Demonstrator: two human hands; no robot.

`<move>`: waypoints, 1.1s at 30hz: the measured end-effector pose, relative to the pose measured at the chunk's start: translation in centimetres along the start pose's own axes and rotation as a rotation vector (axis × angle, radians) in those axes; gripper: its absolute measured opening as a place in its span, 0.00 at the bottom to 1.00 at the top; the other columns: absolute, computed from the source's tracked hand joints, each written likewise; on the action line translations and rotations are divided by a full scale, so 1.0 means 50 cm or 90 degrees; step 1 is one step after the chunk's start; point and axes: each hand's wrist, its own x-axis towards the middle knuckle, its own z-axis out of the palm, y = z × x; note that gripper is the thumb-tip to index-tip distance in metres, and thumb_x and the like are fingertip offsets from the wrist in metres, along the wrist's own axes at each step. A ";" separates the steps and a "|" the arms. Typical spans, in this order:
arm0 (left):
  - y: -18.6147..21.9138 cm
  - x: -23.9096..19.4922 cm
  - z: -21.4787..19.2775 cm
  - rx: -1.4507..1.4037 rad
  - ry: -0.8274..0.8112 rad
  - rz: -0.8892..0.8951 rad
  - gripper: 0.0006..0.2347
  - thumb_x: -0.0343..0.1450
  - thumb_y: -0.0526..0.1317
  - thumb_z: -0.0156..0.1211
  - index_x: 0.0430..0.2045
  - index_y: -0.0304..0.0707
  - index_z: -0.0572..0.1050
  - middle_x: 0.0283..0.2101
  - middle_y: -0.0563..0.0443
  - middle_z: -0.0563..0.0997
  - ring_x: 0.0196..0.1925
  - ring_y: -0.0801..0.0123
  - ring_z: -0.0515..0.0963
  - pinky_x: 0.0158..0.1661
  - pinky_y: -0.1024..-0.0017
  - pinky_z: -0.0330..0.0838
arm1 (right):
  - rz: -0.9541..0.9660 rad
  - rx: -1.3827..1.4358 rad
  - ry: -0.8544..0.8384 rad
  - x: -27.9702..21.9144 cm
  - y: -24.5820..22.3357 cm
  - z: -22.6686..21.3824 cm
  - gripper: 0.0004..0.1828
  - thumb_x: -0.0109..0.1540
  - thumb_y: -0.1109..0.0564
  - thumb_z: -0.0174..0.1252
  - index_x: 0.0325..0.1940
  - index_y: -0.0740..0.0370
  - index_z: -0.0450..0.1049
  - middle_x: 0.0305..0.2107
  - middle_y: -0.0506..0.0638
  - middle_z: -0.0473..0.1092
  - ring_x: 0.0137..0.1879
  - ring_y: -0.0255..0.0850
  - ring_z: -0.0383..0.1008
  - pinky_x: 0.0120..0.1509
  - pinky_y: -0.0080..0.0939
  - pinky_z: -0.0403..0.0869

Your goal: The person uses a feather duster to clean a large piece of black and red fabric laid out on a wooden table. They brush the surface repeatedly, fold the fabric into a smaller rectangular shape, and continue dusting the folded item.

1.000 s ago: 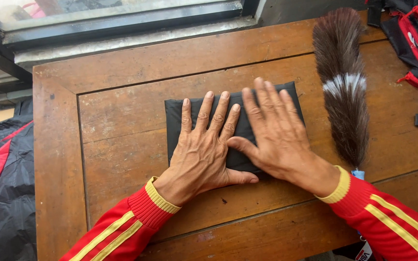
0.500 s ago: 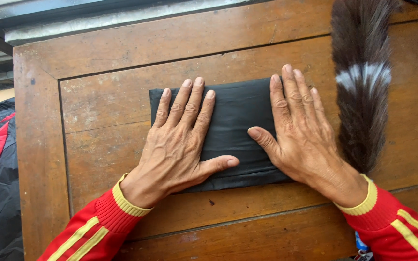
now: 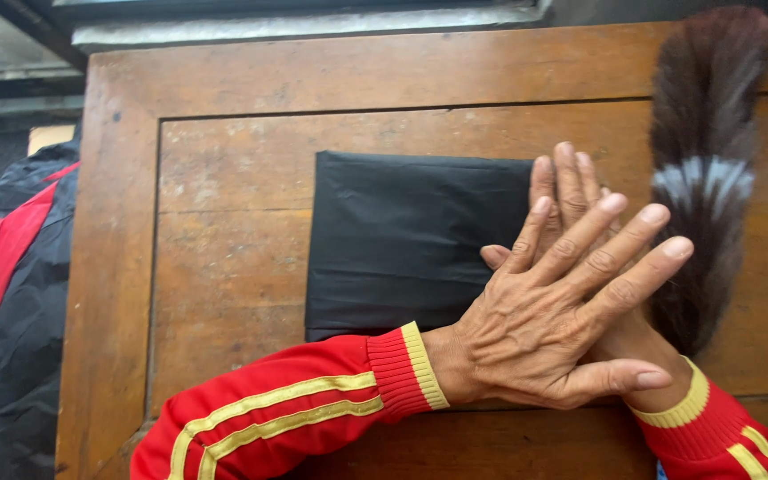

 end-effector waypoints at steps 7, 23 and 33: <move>-0.039 -0.071 0.033 -0.337 0.041 -0.150 0.36 0.70 0.61 0.36 0.67 0.36 0.41 0.74 0.33 0.44 0.80 0.45 0.43 0.76 0.46 0.33 | 0.028 -0.010 -0.021 -0.016 0.002 -0.002 0.39 0.64 0.45 0.38 0.74 0.68 0.41 0.71 0.62 0.40 0.77 0.56 0.41 0.74 0.61 0.52; -0.255 -0.227 -0.030 -0.056 -0.097 -0.231 0.52 0.59 0.74 0.54 0.67 0.39 0.38 0.72 0.36 0.43 0.75 0.56 0.44 0.68 0.48 0.32 | 0.043 0.039 -0.063 -0.001 -0.015 -0.036 0.47 0.62 0.31 0.31 0.73 0.71 0.41 0.70 0.66 0.40 0.75 0.60 0.39 0.72 0.65 0.49; -0.225 -0.116 -0.047 -0.032 -0.077 -0.059 0.62 0.48 0.80 0.47 0.65 0.20 0.45 0.69 0.28 0.42 0.73 0.46 0.38 0.65 0.43 0.26 | 0.008 -0.035 -0.025 -0.001 -0.021 -0.037 0.45 0.64 0.35 0.35 0.71 0.75 0.46 0.68 0.71 0.45 0.74 0.61 0.43 0.73 0.65 0.44</move>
